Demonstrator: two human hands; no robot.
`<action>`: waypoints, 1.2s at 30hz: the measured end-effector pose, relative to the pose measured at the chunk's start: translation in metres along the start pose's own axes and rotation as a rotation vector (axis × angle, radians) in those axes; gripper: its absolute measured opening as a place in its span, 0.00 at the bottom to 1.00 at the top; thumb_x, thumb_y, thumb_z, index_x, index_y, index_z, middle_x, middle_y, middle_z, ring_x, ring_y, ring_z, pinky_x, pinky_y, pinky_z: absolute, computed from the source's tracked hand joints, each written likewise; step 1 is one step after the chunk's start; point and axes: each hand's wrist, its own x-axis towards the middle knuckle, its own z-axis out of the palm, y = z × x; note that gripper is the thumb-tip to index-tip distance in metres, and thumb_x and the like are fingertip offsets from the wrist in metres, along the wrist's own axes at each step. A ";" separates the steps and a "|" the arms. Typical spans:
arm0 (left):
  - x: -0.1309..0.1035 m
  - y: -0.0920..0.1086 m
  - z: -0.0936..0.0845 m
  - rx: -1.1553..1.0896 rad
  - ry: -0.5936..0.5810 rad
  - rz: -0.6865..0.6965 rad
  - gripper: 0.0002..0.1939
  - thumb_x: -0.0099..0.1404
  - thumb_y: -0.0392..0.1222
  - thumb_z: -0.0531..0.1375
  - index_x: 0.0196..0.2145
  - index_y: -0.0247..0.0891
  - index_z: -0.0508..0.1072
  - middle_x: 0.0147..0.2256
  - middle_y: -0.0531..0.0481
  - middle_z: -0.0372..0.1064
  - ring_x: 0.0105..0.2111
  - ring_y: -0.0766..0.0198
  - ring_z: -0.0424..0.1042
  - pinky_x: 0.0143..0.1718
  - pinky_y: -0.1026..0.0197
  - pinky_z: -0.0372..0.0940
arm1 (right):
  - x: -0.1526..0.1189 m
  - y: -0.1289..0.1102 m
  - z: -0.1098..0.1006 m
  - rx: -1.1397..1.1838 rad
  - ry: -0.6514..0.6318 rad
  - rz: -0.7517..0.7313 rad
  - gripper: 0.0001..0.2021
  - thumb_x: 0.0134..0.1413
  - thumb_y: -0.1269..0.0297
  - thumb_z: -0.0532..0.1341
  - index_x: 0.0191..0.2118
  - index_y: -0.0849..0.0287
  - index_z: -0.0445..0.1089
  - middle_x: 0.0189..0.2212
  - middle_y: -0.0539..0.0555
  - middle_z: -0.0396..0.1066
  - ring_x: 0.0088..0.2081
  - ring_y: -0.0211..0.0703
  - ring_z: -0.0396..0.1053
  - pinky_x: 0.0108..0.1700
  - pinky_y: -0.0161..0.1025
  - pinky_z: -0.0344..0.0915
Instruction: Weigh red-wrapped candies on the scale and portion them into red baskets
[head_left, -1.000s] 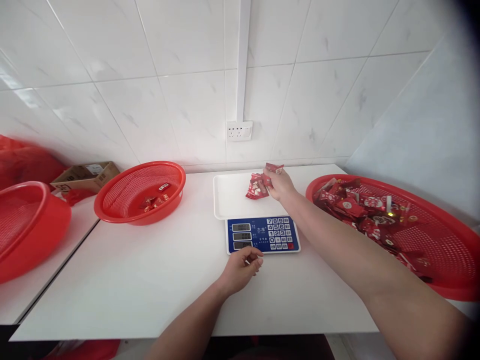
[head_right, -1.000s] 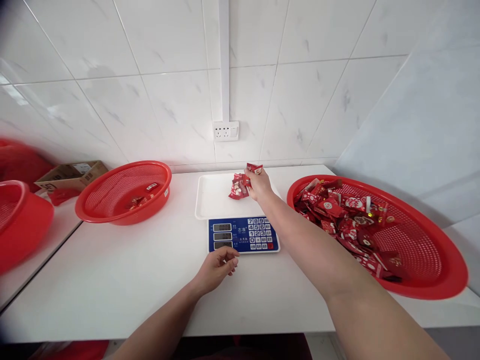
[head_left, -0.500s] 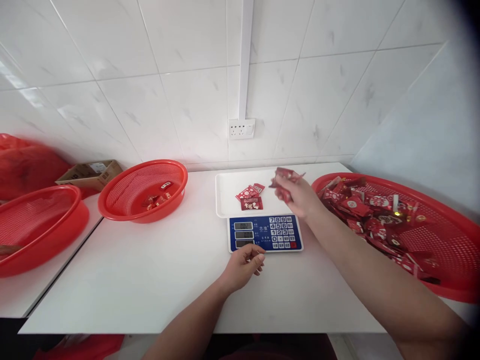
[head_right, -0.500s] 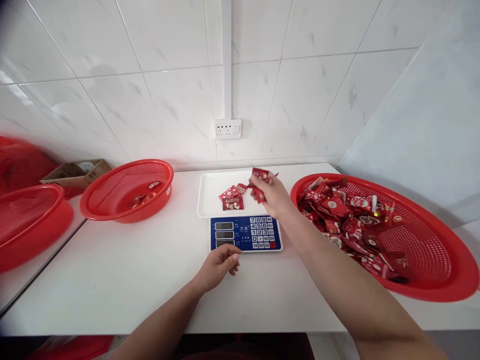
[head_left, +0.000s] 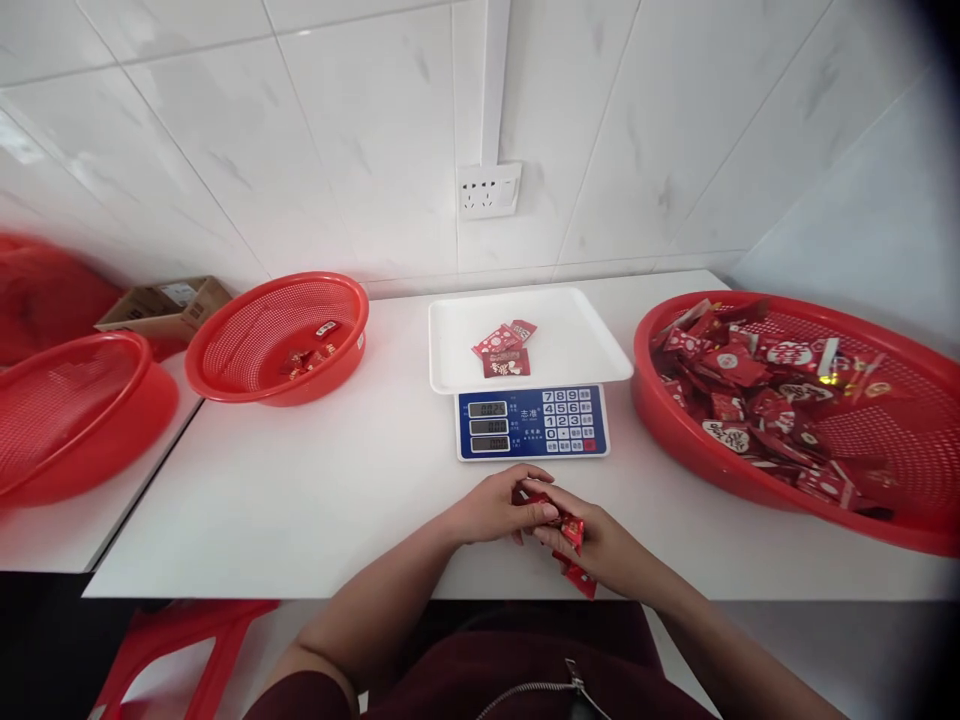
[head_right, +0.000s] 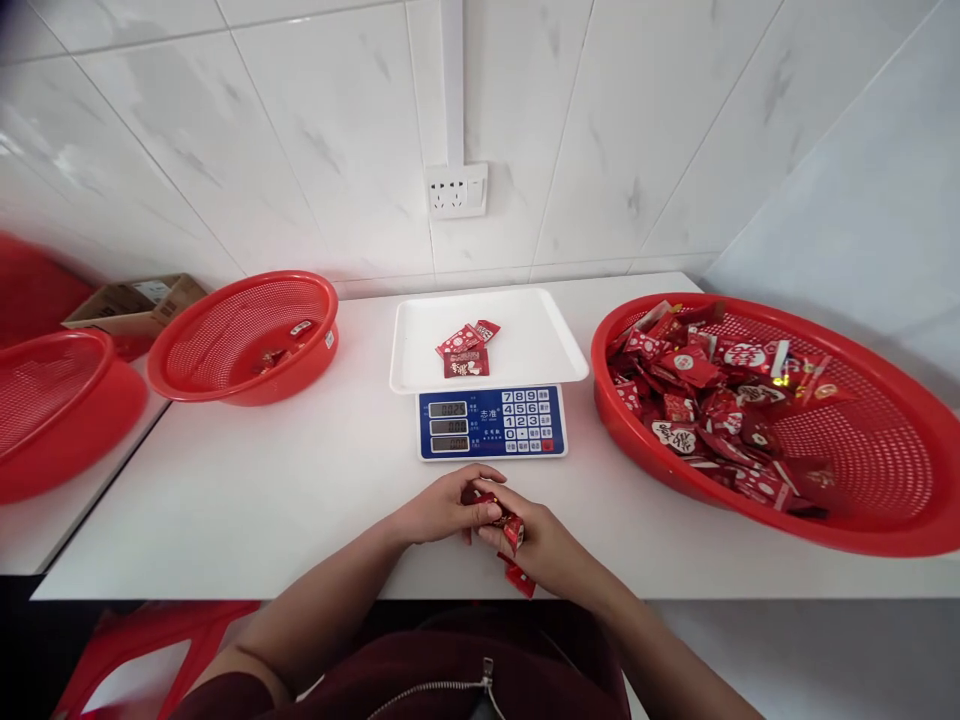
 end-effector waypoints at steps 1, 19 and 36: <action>0.000 0.001 -0.001 -0.007 -0.009 -0.001 0.25 0.55 0.53 0.62 0.46 0.37 0.65 0.29 0.52 0.66 0.27 0.66 0.68 0.22 0.66 0.63 | 0.000 0.000 -0.001 -0.002 0.001 -0.010 0.25 0.54 0.59 0.58 0.59 0.50 0.58 0.32 0.50 0.70 0.22 0.34 0.63 0.24 0.34 0.66; -0.008 0.047 -0.012 0.213 0.290 0.034 0.23 0.57 0.49 0.61 0.49 0.40 0.67 0.29 0.53 0.67 0.25 0.67 0.69 0.22 0.65 0.66 | 0.014 0.030 0.008 0.317 0.316 -0.074 0.24 0.49 0.47 0.60 0.49 0.55 0.65 0.30 0.51 0.70 0.20 0.37 0.67 0.24 0.39 0.69; 0.024 0.108 -0.048 1.059 0.796 0.391 0.18 0.65 0.47 0.54 0.52 0.40 0.65 0.54 0.42 0.63 0.55 0.52 0.60 0.54 0.48 0.58 | 0.017 0.033 0.015 0.306 0.354 -0.046 0.25 0.45 0.44 0.61 0.44 0.57 0.67 0.24 0.50 0.68 0.21 0.39 0.67 0.25 0.41 0.68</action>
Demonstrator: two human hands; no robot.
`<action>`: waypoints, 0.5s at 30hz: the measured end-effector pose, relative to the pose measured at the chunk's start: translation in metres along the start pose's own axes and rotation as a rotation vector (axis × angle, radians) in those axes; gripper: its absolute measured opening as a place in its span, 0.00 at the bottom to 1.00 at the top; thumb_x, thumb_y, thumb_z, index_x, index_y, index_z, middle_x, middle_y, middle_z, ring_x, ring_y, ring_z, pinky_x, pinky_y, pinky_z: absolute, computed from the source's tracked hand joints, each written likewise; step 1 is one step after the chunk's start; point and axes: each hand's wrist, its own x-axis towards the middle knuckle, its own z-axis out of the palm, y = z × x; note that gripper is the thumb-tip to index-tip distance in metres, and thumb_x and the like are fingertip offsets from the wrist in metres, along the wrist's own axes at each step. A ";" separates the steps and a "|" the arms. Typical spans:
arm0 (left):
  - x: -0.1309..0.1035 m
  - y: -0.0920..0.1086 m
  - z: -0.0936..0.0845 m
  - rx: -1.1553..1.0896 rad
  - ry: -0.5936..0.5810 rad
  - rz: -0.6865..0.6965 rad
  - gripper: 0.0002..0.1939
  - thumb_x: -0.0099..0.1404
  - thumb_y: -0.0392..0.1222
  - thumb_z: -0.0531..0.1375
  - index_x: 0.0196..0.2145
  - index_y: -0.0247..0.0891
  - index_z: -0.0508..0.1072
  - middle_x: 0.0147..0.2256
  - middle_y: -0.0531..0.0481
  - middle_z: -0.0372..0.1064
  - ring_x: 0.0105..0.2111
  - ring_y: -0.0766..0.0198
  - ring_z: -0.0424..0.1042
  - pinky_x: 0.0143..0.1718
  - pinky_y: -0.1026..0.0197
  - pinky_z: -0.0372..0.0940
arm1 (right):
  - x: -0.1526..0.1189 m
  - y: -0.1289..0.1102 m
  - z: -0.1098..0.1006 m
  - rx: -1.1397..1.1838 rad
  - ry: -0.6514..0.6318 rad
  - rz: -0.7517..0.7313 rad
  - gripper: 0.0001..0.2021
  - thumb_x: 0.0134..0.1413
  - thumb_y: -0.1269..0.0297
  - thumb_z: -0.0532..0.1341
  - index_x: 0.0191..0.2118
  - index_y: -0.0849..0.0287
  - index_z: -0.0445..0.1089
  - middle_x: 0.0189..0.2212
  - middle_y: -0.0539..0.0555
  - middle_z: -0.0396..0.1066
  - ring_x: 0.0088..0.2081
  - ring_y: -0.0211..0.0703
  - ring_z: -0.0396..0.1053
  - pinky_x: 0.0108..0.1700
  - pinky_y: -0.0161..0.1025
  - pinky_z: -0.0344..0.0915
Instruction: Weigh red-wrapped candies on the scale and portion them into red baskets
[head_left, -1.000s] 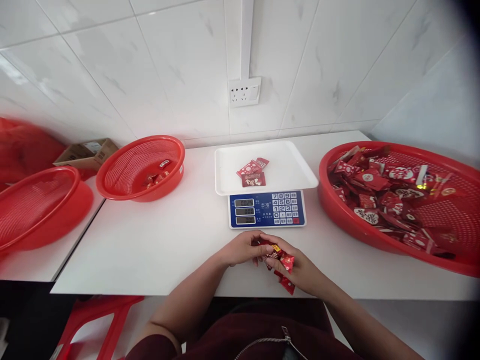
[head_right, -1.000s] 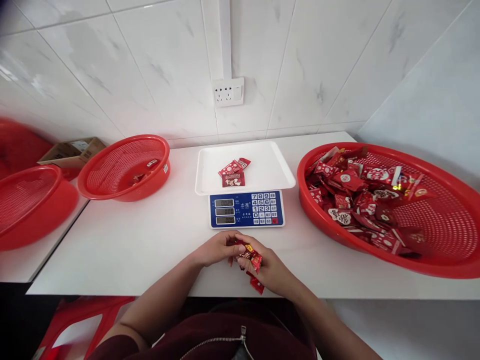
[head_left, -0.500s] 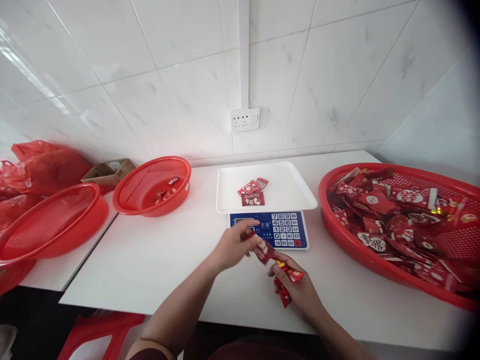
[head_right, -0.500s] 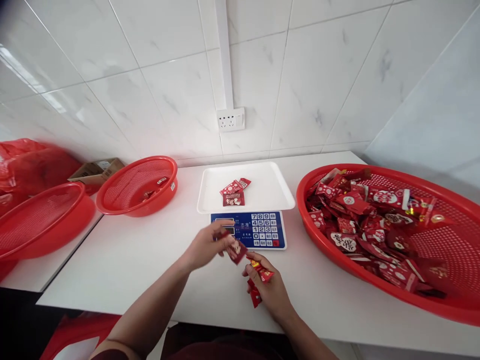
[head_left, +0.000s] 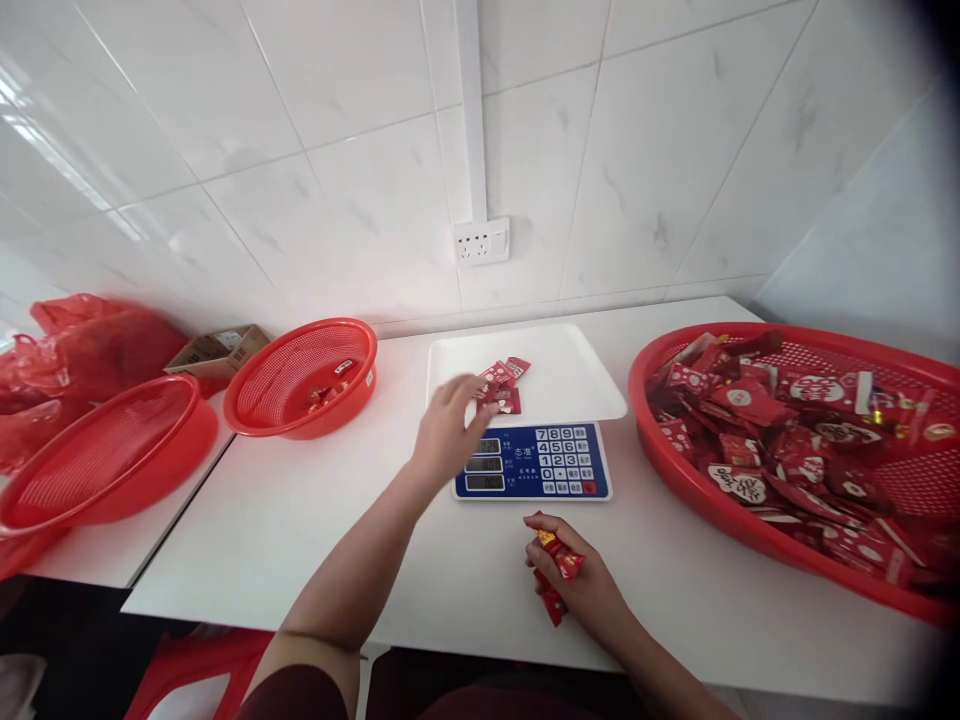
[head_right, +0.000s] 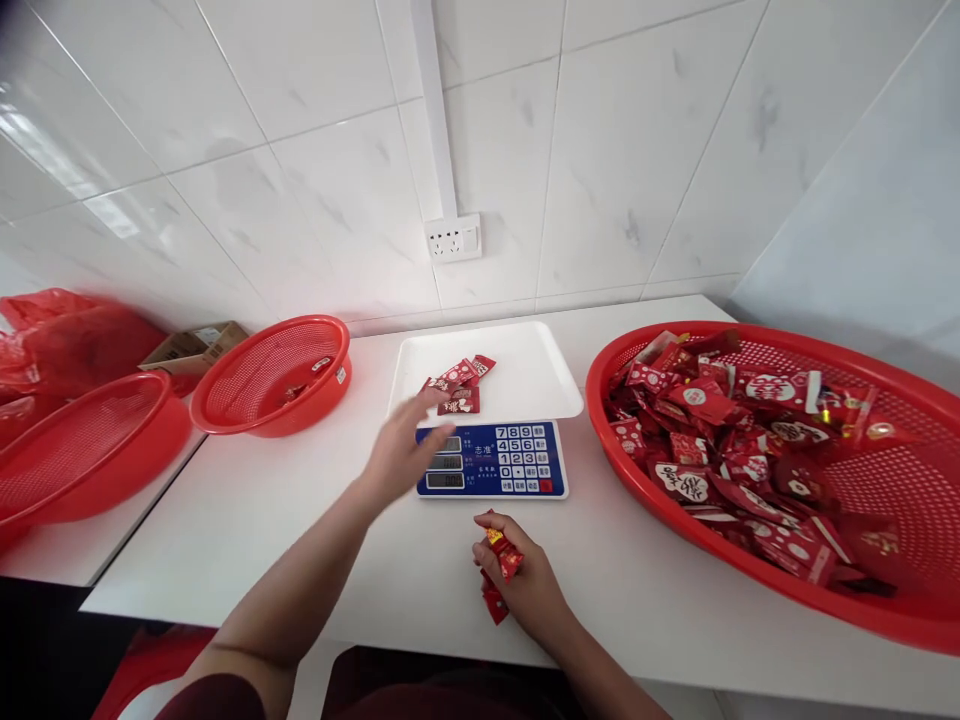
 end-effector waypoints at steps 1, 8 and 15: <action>-0.017 0.005 0.003 -0.086 -0.085 0.003 0.19 0.65 0.47 0.53 0.52 0.42 0.65 0.52 0.44 0.65 0.53 0.54 0.62 0.53 0.50 0.59 | 0.001 0.002 -0.001 -0.007 -0.022 -0.007 0.24 0.46 0.44 0.60 0.44 0.57 0.67 0.24 0.50 0.68 0.21 0.39 0.67 0.25 0.41 0.69; -0.107 0.022 0.038 -0.590 -0.508 -0.330 0.23 0.60 0.45 0.59 0.53 0.43 0.65 0.50 0.45 0.67 0.47 0.56 0.68 0.49 0.53 0.64 | 0.001 0.004 -0.008 -0.125 -0.270 -0.146 0.10 0.53 0.56 0.57 0.40 0.53 0.67 0.26 0.50 0.69 0.23 0.39 0.67 0.25 0.38 0.67; -0.123 0.021 0.043 -0.725 -0.457 -0.320 0.27 0.57 0.47 0.62 0.54 0.41 0.65 0.52 0.42 0.64 0.51 0.54 0.64 0.53 0.52 0.60 | 0.003 -0.002 -0.008 -0.221 -0.312 -0.168 0.09 0.49 0.65 0.58 0.39 0.52 0.67 0.29 0.49 0.72 0.31 0.44 0.71 0.34 0.40 0.68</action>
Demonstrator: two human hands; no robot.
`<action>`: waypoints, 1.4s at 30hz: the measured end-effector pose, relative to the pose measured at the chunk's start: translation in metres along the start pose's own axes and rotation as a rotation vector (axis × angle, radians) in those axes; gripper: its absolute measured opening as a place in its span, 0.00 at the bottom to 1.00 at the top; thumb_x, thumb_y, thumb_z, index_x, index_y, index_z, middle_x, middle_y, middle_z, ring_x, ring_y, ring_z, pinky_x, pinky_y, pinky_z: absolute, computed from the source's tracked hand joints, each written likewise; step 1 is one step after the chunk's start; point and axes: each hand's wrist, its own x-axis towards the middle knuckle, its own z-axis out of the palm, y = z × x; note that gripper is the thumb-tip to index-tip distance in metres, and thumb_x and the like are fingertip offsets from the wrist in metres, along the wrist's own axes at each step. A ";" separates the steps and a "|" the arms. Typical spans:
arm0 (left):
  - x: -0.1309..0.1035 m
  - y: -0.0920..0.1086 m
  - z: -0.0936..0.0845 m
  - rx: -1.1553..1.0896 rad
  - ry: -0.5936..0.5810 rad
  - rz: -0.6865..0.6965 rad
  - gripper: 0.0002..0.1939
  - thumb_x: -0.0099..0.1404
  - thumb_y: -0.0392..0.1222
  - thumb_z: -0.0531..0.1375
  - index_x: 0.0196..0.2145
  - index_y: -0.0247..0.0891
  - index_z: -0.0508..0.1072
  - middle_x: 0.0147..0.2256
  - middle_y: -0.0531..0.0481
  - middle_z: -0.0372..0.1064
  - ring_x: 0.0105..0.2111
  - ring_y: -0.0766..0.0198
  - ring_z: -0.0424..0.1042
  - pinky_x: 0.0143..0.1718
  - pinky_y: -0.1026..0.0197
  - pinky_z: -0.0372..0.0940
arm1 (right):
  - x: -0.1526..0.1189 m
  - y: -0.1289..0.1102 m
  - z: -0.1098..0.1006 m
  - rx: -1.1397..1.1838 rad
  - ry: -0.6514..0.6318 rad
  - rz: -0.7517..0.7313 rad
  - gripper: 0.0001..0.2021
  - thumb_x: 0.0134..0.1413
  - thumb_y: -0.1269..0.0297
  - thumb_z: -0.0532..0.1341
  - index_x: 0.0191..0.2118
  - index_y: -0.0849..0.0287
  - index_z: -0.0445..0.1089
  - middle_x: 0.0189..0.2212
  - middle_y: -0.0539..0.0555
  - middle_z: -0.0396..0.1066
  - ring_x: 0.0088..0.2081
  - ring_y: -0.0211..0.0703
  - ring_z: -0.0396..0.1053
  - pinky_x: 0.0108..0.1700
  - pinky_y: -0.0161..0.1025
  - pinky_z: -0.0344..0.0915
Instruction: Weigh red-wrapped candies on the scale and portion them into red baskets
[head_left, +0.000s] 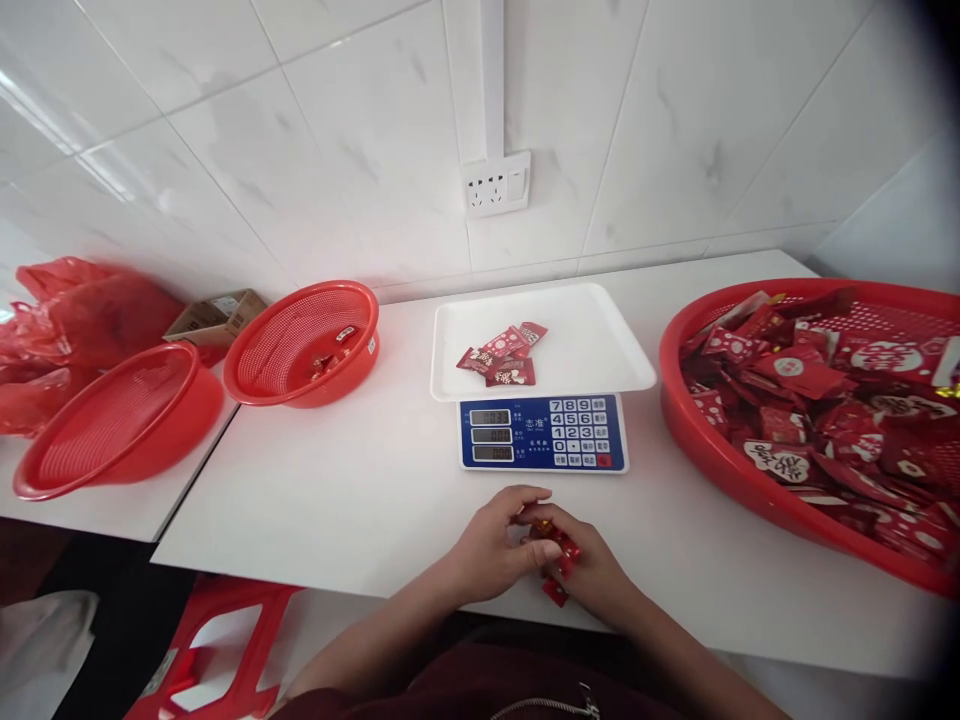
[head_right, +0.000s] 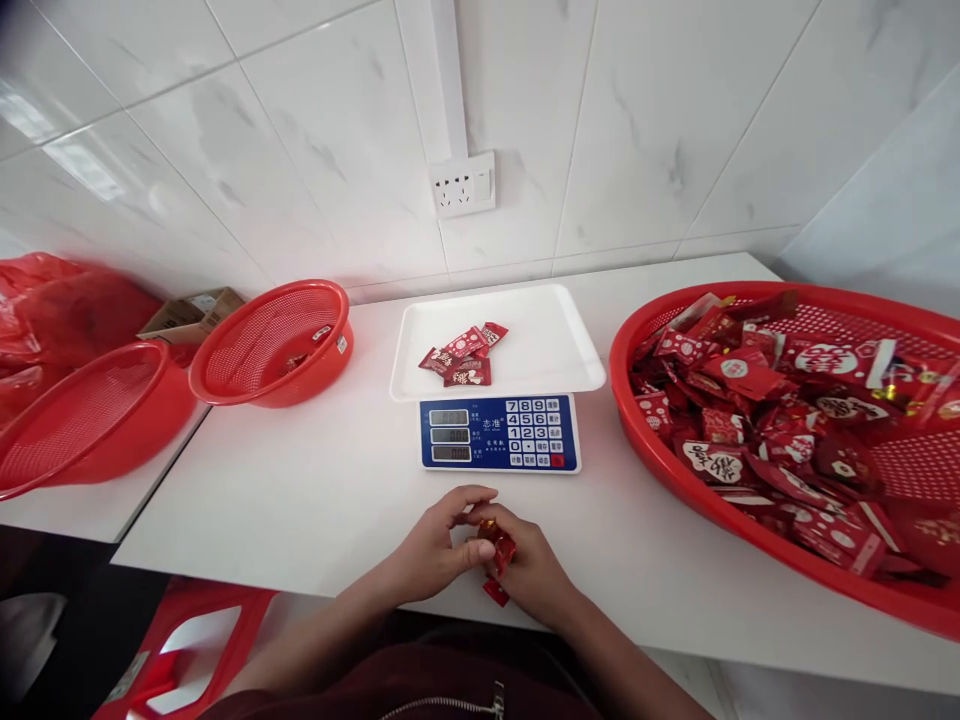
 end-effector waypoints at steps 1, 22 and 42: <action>-0.001 0.001 0.000 0.027 0.000 0.072 0.30 0.55 0.50 0.64 0.54 0.41 0.64 0.55 0.40 0.60 0.55 0.51 0.60 0.55 0.50 0.57 | 0.000 0.002 0.001 -0.013 0.011 0.023 0.08 0.49 0.64 0.58 0.38 0.52 0.67 0.27 0.49 0.71 0.28 0.43 0.70 0.31 0.40 0.67; 0.009 0.002 -0.003 -1.073 0.467 -0.232 0.03 0.59 0.35 0.59 0.33 0.38 0.70 0.30 0.53 0.70 0.31 0.67 0.71 0.42 0.56 0.67 | 0.005 -0.002 -0.009 0.540 0.242 0.216 0.19 0.51 0.46 0.58 0.41 0.56 0.65 0.23 0.47 0.66 0.18 0.34 0.64 0.17 0.31 0.59; 0.025 0.017 0.015 -1.251 -0.060 -0.562 0.23 0.66 0.57 0.46 0.37 0.35 0.71 0.30 0.49 0.67 0.29 0.65 0.69 0.30 0.60 0.68 | 0.014 -0.054 -0.016 0.589 0.313 0.116 0.20 0.57 0.52 0.54 0.54 0.49 0.61 0.48 0.56 0.71 0.53 0.49 0.65 0.46 0.47 0.67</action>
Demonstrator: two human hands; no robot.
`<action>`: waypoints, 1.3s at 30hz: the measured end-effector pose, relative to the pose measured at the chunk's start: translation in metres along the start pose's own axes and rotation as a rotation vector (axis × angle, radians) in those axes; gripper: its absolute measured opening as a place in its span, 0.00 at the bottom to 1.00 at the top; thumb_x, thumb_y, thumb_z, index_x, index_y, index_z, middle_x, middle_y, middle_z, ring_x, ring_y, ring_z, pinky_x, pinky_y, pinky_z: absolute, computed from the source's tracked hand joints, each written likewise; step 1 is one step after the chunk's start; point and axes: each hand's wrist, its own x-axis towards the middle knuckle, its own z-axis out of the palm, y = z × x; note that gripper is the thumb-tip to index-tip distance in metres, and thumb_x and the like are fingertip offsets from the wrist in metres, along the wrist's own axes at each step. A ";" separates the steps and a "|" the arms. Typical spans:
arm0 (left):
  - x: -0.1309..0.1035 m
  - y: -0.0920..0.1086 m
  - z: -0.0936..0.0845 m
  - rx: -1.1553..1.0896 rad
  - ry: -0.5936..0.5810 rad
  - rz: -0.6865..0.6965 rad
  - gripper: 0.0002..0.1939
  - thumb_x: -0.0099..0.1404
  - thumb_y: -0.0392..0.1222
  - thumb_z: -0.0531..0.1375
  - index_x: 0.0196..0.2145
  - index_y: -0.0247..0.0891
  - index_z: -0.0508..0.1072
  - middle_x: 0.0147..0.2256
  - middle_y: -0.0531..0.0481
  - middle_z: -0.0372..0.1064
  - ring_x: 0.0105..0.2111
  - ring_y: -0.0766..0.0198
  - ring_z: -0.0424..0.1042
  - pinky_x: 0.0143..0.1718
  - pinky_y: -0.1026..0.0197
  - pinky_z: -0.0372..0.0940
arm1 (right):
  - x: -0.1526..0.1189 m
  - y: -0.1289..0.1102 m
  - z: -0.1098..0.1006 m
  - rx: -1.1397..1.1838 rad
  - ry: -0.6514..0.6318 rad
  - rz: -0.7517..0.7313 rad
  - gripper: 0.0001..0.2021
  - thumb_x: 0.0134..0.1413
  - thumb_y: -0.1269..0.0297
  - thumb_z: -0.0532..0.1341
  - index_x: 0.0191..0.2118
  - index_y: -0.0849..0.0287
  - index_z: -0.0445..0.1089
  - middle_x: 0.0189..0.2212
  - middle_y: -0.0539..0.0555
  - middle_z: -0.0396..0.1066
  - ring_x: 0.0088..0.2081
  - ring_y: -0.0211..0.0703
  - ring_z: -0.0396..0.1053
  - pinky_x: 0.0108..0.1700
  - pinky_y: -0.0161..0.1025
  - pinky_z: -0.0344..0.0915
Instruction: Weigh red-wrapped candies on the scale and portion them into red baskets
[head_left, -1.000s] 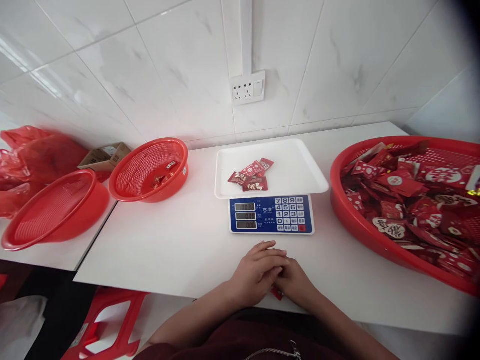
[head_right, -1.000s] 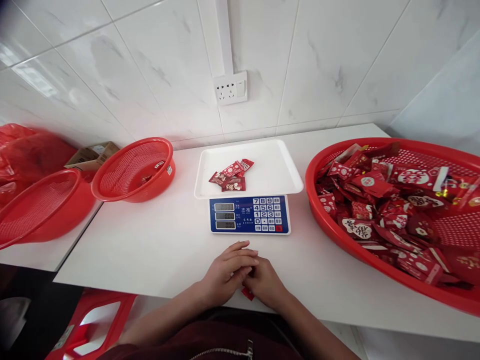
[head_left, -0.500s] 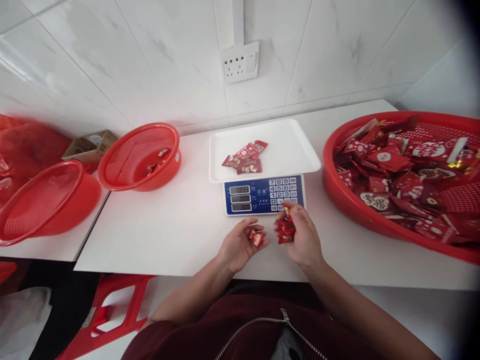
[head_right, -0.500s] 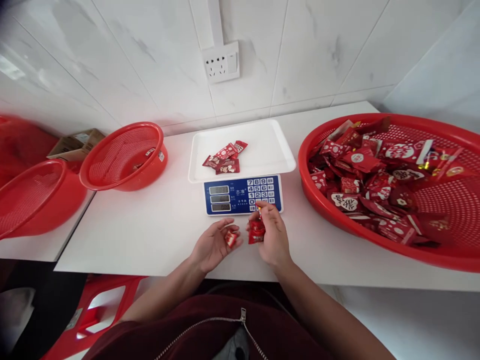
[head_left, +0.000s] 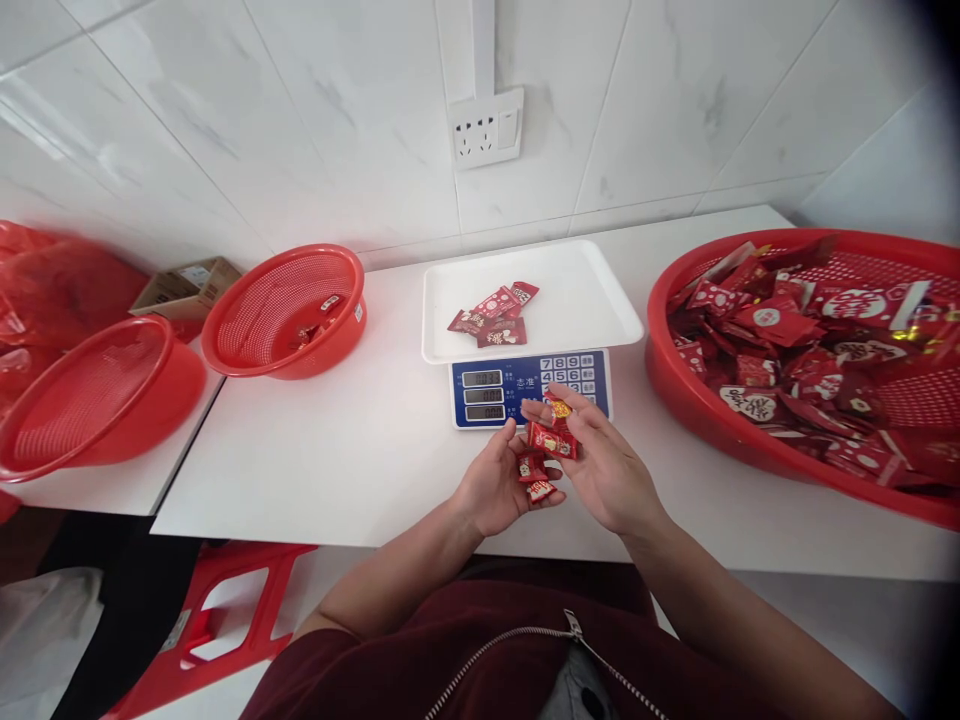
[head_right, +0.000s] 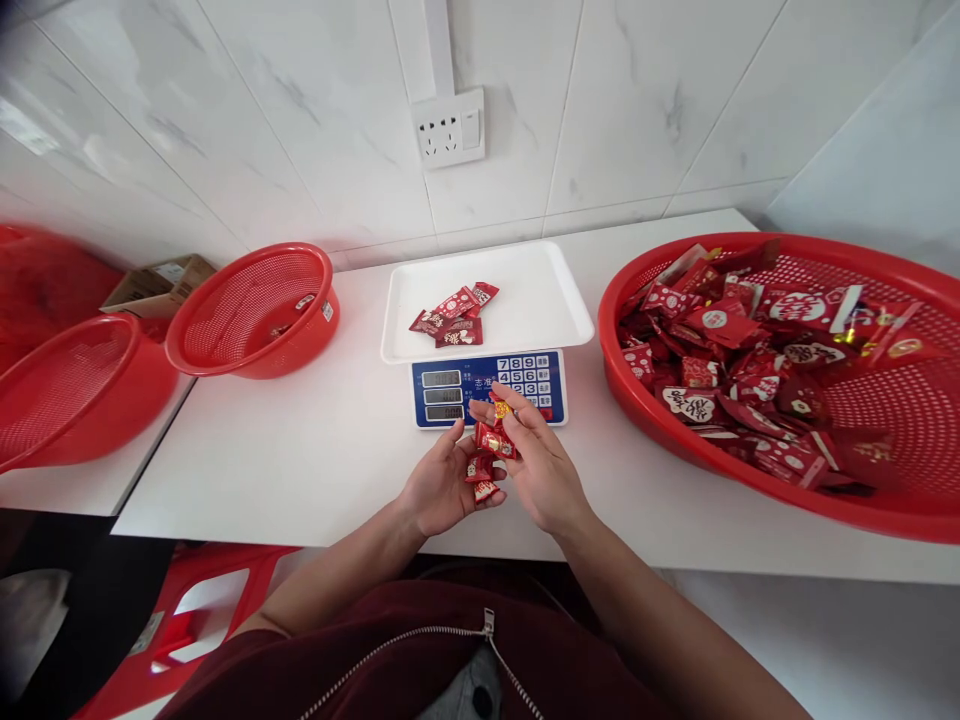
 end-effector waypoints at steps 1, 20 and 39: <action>-0.001 0.000 0.000 0.005 -0.002 0.003 0.22 0.66 0.56 0.48 0.37 0.35 0.71 0.30 0.49 0.68 0.29 0.65 0.69 0.30 0.60 0.68 | 0.000 0.001 0.000 -0.010 -0.003 0.003 0.19 0.57 0.54 0.54 0.54 0.48 0.60 0.49 0.56 0.71 0.54 0.48 0.65 0.48 0.47 0.66; -0.010 0.005 -0.009 0.105 0.146 0.363 0.16 0.48 0.46 0.69 0.28 0.35 0.68 0.22 0.54 0.68 0.21 0.73 0.65 0.24 0.69 0.62 | -0.004 0.006 -0.003 -0.784 -0.067 -0.246 0.16 0.53 0.59 0.58 0.48 0.51 0.67 0.45 0.55 0.72 0.43 0.48 0.71 0.45 0.46 0.69; -0.027 -0.001 -0.022 0.187 0.112 0.365 0.20 0.52 0.32 0.62 0.44 0.39 0.69 0.42 0.46 0.65 0.36 0.63 0.69 0.37 0.56 0.67 | 0.045 -0.044 0.002 -0.937 -0.095 -0.475 0.19 0.61 0.55 0.49 0.55 0.51 0.64 0.50 0.54 0.70 0.49 0.49 0.69 0.52 0.50 0.63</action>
